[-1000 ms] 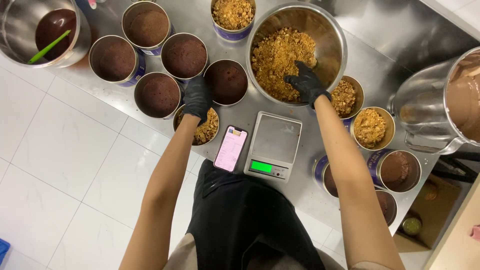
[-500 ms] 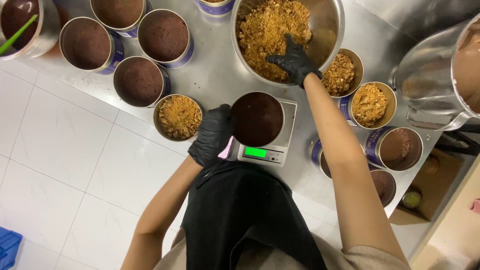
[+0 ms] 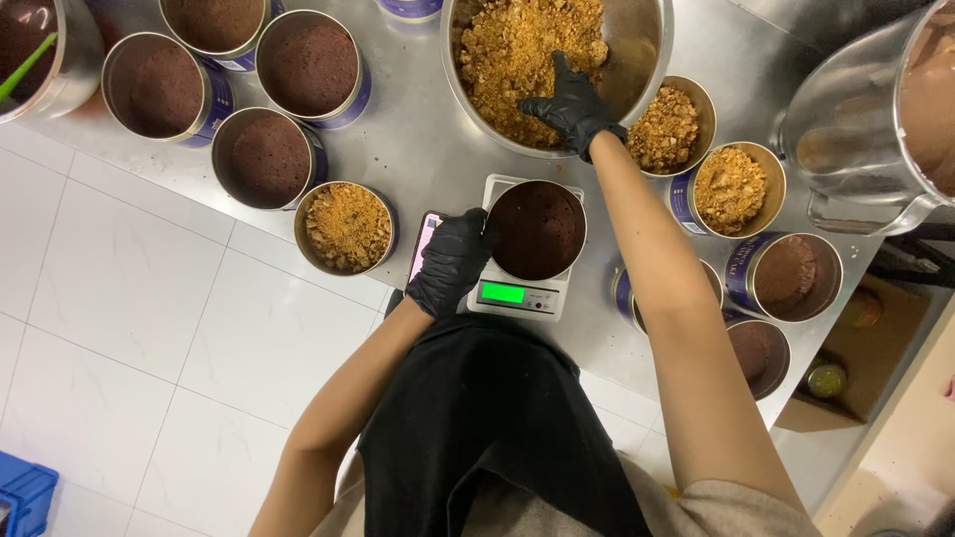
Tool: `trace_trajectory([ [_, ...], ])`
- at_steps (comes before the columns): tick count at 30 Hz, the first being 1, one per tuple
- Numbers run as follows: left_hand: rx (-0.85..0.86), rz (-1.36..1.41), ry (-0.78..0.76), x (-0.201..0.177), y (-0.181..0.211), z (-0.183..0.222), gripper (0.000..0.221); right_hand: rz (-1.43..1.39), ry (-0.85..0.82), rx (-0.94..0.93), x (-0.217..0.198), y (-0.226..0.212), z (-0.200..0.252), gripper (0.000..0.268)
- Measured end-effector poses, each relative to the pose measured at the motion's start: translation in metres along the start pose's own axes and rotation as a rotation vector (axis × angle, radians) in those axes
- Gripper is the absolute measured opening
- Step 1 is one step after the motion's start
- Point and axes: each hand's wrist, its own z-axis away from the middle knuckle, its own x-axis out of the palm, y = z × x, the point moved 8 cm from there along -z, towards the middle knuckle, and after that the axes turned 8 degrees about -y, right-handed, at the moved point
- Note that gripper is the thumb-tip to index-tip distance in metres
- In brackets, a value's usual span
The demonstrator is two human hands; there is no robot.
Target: Weighing and adding crumble topping to containers on a digital scale.
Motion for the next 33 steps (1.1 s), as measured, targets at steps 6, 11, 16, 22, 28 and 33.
trace_trajectory([
  [6, -0.164, -0.061, 0.042, -0.067, 0.025, 0.031, 0.025, 0.010, 0.049, -0.020, -0.001, 0.001, -0.001, 0.114],
  [11, -0.453, 0.244, 0.098, -0.085, -0.030, 0.106, 0.024, 0.061, 0.067, -0.042, 0.003, 0.009, -0.014, 0.115],
  [16, -0.687, 0.406, 0.170, -0.098, -0.050, 0.162, 0.029, 0.037, -0.006, 0.081, 0.002, 0.007, -0.003, 0.118],
  [22, -0.809, 0.347, 0.224, -0.107, -0.059, 0.194, 0.035, 0.071, 0.139, -0.117, 0.005, 0.015, -0.023, 0.115],
  [28, -0.818, 0.293, 0.236, -0.109, -0.059, 0.205, 0.036, 0.019, 0.095, -0.050, 0.002, 0.011, -0.018, 0.113],
  [33, -0.793, 0.328, 0.278, -0.106, -0.064, 0.212, 0.035, 0.048, 0.075, -0.029, -0.004, 0.002, -0.012, 0.117],
])
